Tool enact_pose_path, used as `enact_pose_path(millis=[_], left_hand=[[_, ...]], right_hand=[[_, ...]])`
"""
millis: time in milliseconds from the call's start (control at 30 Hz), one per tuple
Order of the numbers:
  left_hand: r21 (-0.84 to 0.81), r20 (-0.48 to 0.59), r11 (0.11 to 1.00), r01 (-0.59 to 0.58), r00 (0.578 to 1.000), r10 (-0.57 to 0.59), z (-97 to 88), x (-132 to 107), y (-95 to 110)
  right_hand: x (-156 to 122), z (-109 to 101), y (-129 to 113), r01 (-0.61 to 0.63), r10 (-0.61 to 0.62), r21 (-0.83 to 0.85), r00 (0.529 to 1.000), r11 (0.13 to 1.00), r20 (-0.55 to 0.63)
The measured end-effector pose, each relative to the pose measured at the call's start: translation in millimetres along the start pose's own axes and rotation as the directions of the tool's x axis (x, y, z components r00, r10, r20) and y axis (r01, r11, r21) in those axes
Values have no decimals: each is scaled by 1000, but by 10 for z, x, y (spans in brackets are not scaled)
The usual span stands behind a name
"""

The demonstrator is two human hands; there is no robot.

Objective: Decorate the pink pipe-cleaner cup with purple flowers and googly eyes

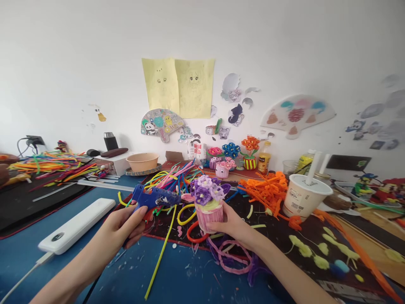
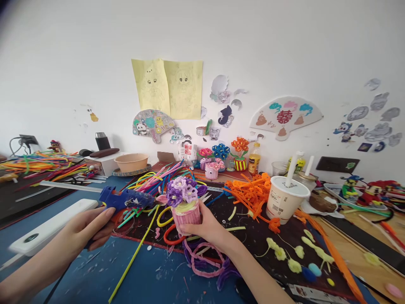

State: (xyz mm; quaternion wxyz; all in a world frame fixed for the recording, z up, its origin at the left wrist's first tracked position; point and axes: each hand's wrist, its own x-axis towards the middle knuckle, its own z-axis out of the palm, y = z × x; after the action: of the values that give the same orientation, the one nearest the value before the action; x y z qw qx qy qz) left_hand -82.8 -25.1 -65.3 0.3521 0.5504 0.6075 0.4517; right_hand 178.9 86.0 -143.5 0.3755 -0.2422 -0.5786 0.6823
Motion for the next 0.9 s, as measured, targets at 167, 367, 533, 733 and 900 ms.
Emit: enact_pose_path(millis=[167, 367, 533, 733, 900], left_hand=[[15, -10, 1000, 12, 1000, -12, 7, -4, 16], [45, -7, 998, 35, 999, -35, 2, 4, -8], [62, -3, 998, 33, 999, -33, -7, -8, 14], [115, 15, 993, 32, 999, -34, -60, -49, 44], [111, -1, 993, 44, 999, -45, -38, -93, 116]], right_hand=[[4, 14, -13, -7, 7, 35, 1000, 999, 21], [-6, 31, -49, -26, 26, 20, 1000, 999, 5], [-9, 23, -37, -24, 23, 13, 1000, 1000, 9], [-8, 7, -36, -20, 20, -12, 1000, 1000, 8], [-5, 1, -28, -10, 10, -11, 999, 1000, 33]])
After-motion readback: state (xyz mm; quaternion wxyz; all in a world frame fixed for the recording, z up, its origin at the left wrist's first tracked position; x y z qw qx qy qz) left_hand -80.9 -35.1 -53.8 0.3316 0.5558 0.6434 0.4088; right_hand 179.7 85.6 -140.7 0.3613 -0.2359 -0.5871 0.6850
